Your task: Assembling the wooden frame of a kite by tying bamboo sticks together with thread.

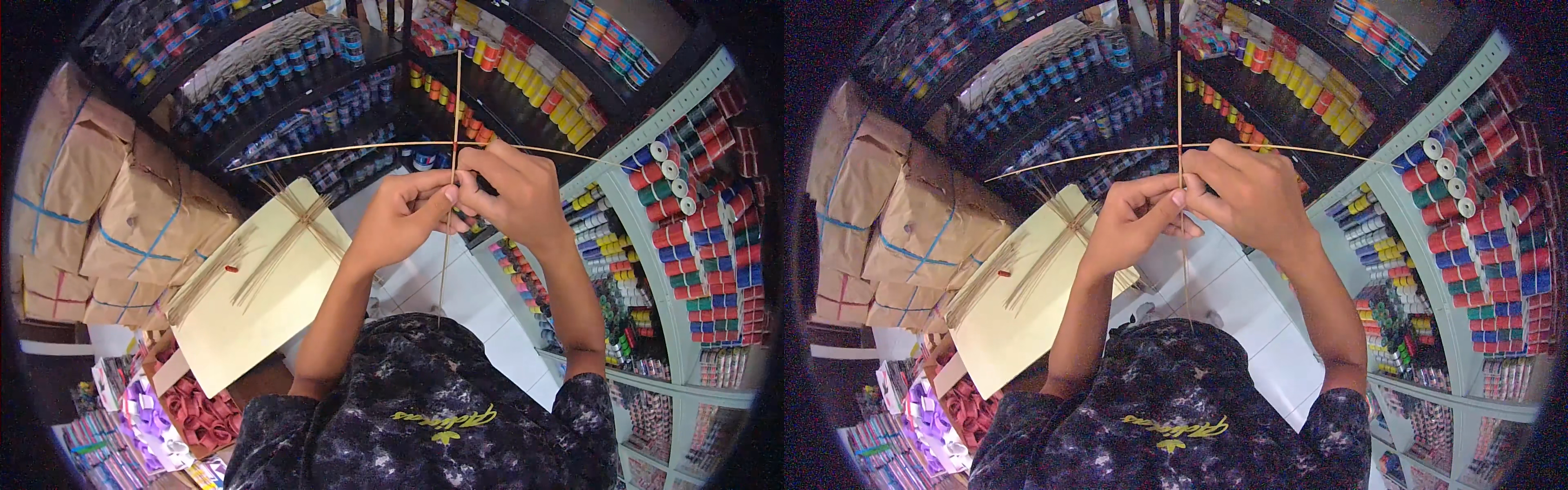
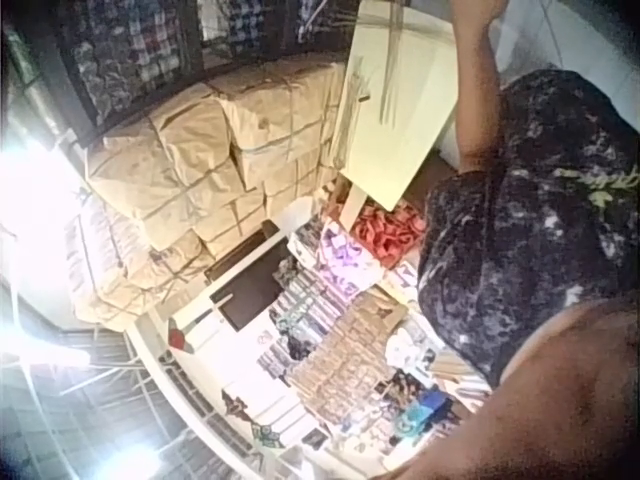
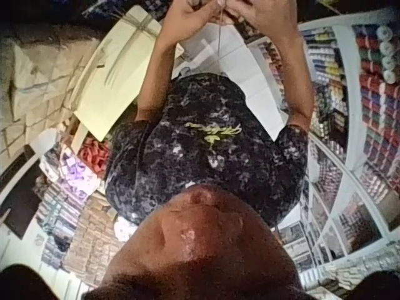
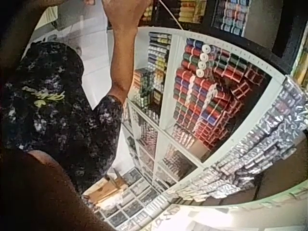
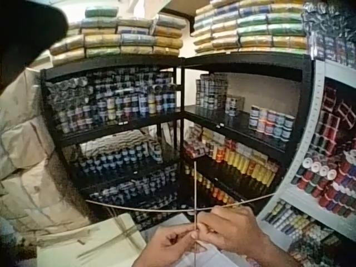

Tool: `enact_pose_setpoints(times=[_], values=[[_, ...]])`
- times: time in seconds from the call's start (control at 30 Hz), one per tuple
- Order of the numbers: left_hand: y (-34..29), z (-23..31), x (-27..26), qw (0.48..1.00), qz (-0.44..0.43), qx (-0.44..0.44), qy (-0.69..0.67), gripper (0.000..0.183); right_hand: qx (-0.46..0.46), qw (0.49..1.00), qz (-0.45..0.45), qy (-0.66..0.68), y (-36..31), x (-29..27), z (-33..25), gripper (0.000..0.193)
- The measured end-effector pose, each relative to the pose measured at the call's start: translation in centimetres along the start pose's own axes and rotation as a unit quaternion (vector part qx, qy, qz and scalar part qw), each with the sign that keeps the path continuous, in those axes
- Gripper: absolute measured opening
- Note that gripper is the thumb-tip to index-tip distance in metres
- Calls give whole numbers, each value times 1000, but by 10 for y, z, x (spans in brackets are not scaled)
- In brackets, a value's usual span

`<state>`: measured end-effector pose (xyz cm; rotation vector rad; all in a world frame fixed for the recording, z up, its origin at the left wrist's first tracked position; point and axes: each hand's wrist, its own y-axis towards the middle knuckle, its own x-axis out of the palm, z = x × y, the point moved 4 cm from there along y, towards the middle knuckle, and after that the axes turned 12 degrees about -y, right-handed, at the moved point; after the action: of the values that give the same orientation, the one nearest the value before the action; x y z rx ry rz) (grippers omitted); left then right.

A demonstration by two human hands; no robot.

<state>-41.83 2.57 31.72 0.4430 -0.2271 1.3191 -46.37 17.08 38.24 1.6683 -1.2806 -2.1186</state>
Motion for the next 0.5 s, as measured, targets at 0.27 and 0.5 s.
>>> enact_pose_setpoints(times=[0.27, 0.5], values=[[-5, -13, -25, 998, 69, 10, -3, 32, 67, 998, 21, 10, -18, 6, 12, 17], [-26, -15, -44, 991, 134, -7, 10, 32, 117, 992, 23, -32, -43, 14, 32, 16]])
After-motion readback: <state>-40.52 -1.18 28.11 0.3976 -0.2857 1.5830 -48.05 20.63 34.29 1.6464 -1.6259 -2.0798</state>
